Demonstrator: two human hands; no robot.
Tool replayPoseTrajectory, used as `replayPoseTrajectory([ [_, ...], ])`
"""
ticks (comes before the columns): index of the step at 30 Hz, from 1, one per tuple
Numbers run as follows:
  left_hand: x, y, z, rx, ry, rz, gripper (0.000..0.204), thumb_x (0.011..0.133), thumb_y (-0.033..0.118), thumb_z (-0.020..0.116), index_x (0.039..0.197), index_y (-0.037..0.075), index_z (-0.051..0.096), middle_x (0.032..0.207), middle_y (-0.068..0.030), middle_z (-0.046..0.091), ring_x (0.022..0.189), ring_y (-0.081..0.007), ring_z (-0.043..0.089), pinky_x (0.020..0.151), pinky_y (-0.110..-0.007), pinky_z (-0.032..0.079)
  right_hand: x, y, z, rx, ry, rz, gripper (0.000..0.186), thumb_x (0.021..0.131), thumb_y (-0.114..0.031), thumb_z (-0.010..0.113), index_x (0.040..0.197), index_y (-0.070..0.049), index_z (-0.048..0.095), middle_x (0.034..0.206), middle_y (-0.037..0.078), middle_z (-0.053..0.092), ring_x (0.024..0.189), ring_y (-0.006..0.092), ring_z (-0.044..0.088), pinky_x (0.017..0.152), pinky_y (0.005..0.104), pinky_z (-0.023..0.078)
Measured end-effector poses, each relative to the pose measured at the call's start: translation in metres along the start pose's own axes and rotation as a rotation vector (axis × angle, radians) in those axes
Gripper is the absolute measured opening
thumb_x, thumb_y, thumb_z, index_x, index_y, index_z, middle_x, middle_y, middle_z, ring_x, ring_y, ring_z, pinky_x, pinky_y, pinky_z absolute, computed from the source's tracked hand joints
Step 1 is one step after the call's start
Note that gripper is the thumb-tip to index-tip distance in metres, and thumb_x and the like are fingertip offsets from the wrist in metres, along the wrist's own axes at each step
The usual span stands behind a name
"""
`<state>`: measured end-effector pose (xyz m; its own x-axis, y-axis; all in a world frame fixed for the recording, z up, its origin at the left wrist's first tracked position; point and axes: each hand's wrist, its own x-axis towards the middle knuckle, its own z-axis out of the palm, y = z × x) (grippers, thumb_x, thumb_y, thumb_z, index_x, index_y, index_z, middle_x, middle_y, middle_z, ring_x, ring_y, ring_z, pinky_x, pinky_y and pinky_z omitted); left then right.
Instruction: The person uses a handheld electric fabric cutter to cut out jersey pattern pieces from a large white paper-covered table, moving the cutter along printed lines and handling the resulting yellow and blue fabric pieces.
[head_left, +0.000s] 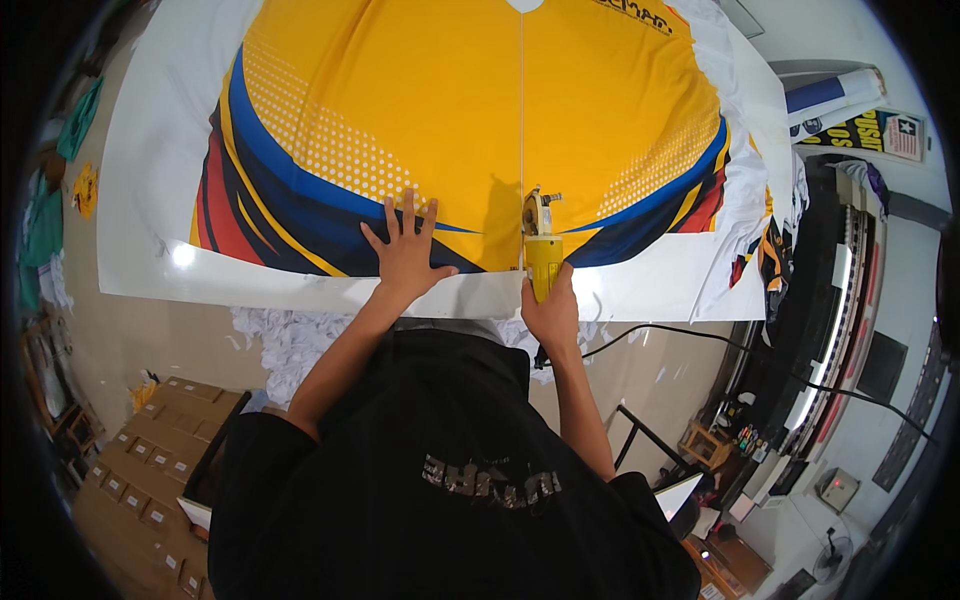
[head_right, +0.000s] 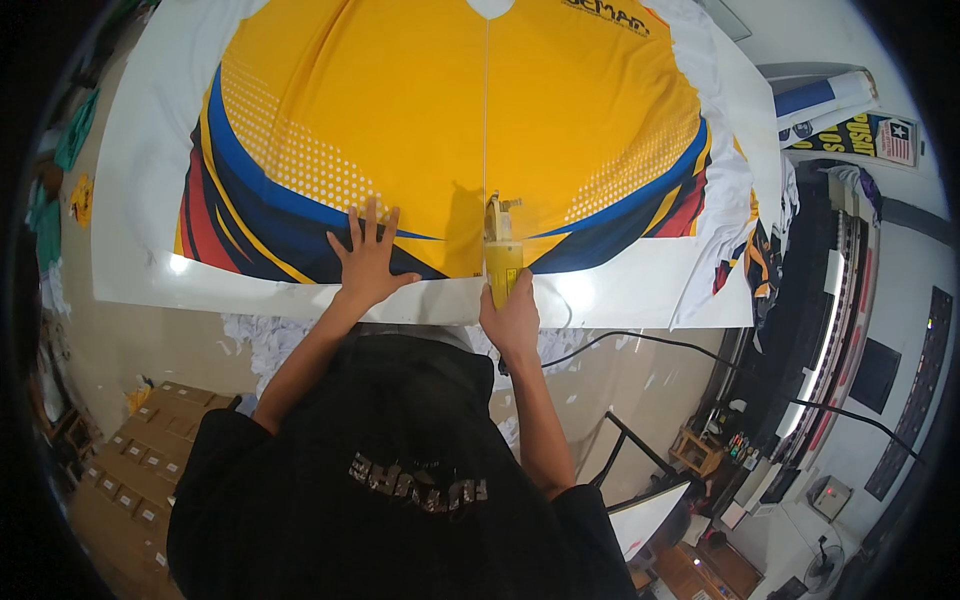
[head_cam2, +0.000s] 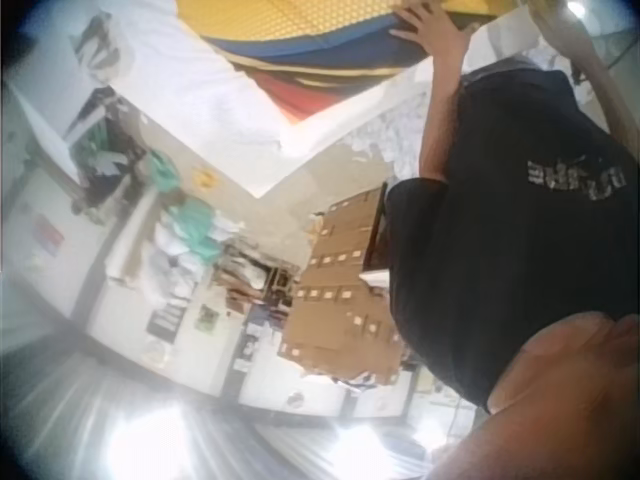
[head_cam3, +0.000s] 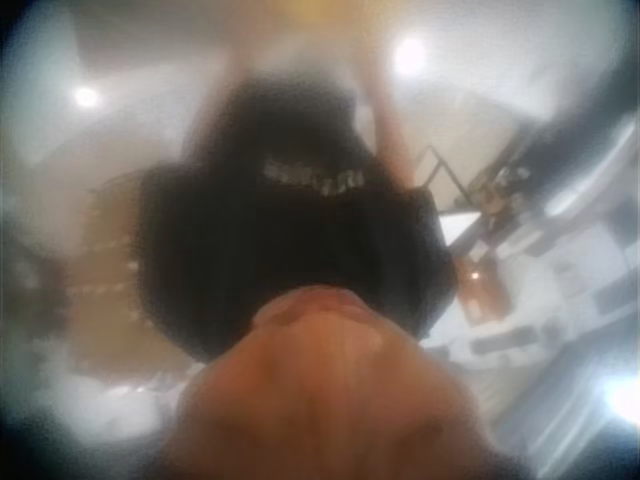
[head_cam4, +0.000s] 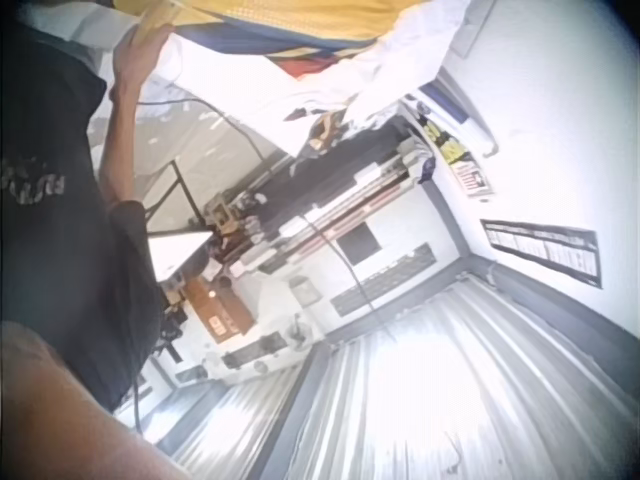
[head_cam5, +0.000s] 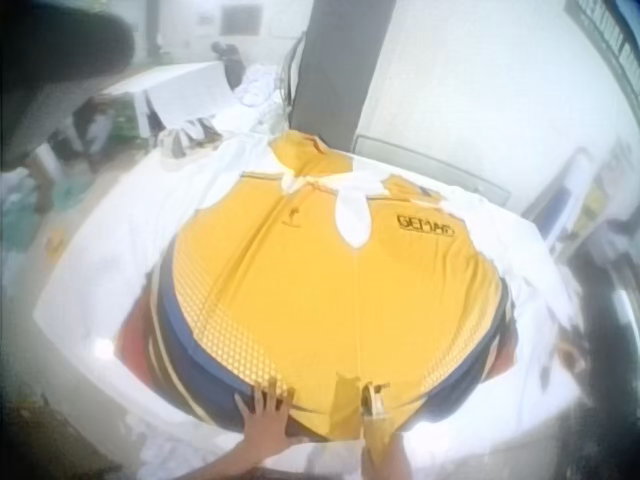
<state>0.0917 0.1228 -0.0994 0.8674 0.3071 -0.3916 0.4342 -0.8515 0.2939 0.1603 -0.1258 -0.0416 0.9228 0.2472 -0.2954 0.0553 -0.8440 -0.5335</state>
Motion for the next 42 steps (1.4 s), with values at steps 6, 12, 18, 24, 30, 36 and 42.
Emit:
replayPoseTrajectory([
  [6, 0.0, -0.001, 0.0, -0.014, -0.006, 0.003, 0.13, 0.07, 0.065, 0.088, 0.172, 0.021, 0.02, 0.178, -0.0201, 0.003, 0.161, -0.0543, 0.002, 0.109, -0.091, 0.013, 0.041, -0.014, 0.002, -0.032, 0.02, -0.038, 0.05, 0.096, -0.024, 0.07, 0.126, 0.004, 0.041, 0.115, 0.039, 0.062, 0.102, 0.058, 0.064, 0.084, 0.0602, 0.054],
  [12, -0.001, -0.003, 0.002, -0.035, 0.012, 0.017, 0.131, 0.069, 0.064, 0.088, 0.172, 0.02, 0.02, 0.178, -0.0212, 0.003, 0.161, -0.0543, 0.0, 0.109, -0.091, 0.012, 0.088, -0.026, 0.003, -0.031, 0.022, -0.041, 0.049, 0.094, -0.024, 0.07, 0.121, 0.004, 0.04, 0.108, 0.037, 0.065, 0.097, 0.0571, 0.066, 0.081, 0.0588, 0.055],
  [18, -0.002, -0.004, 0.002, -0.051, 0.046, 0.033, 0.13, 0.07, 0.065, 0.088, 0.171, 0.019, 0.022, 0.177, -0.0232, 0.003, 0.16, -0.0553, 0.0, 0.11, -0.09, 0.011, 0.135, -0.04, 0.002, -0.058, 0.061, -0.141, 0.049, 0.093, -0.026, 0.07, 0.116, 0.005, 0.04, 0.096, 0.04, 0.069, 0.088, 0.0578, 0.069, 0.075, 0.0584, 0.057],
  [24, 0.001, -0.003, 0.002, -0.039, 0.029, 0.012, 0.132, 0.067, 0.067, 0.088, 0.171, 0.019, 0.022, 0.177, -0.0246, 0.003, 0.161, -0.055, 0.001, 0.11, -0.09, 0.01, 0.181, -0.057, 0.0, -0.085, 0.053, -0.152, 0.05, 0.093, -0.027, 0.071, 0.117, 0.004, 0.041, 0.096, 0.041, 0.069, 0.089, 0.0588, 0.069, 0.076, 0.0591, 0.058],
  [30, 0.003, -0.001, -0.004, -0.027, -0.048, -0.013, 0.132, 0.069, 0.067, 0.088, 0.171, 0.02, 0.021, 0.177, -0.0238, 0.001, 0.161, -0.0543, -0.001, 0.111, -0.089, 0.009, 0.23, -0.069, 0.0, -0.103, 0.062, -0.181, 0.052, 0.092, -0.029, 0.072, 0.118, 0.004, 0.041, 0.096, 0.04, 0.069, 0.089, 0.058, 0.069, 0.076, 0.0589, 0.059],
  [36, 0.002, 0.0, -0.009, -0.078, -0.026, -0.005, 0.129, 0.069, 0.062, 0.091, 0.17, 0.019, 0.024, 0.177, -0.0239, 0.004, 0.161, -0.0551, 0.0, 0.111, -0.089, 0.01, 0.28, -0.088, 0.0, -0.124, 0.083, -0.211, 0.053, 0.091, -0.03, 0.072, 0.118, 0.005, 0.041, 0.095, 0.039, 0.069, 0.088, 0.0571, 0.07, 0.074, 0.0588, 0.059],
  [42, 0.001, 0.0, -0.008, -0.097, -0.003, -0.002, 0.131, 0.067, 0.06, 0.092, 0.171, 0.02, 0.023, 0.177, -0.0246, 0.005, 0.16, -0.0559, 0.003, 0.11, -0.09, 0.01, 0.325, -0.112, -0.006, -0.109, 0.068, -0.209, 0.056, 0.09, -0.031, 0.072, 0.119, 0.006, 0.041, 0.097, 0.04, 0.069, 0.087, 0.0566, 0.071, 0.074, 0.0582, 0.06],
])
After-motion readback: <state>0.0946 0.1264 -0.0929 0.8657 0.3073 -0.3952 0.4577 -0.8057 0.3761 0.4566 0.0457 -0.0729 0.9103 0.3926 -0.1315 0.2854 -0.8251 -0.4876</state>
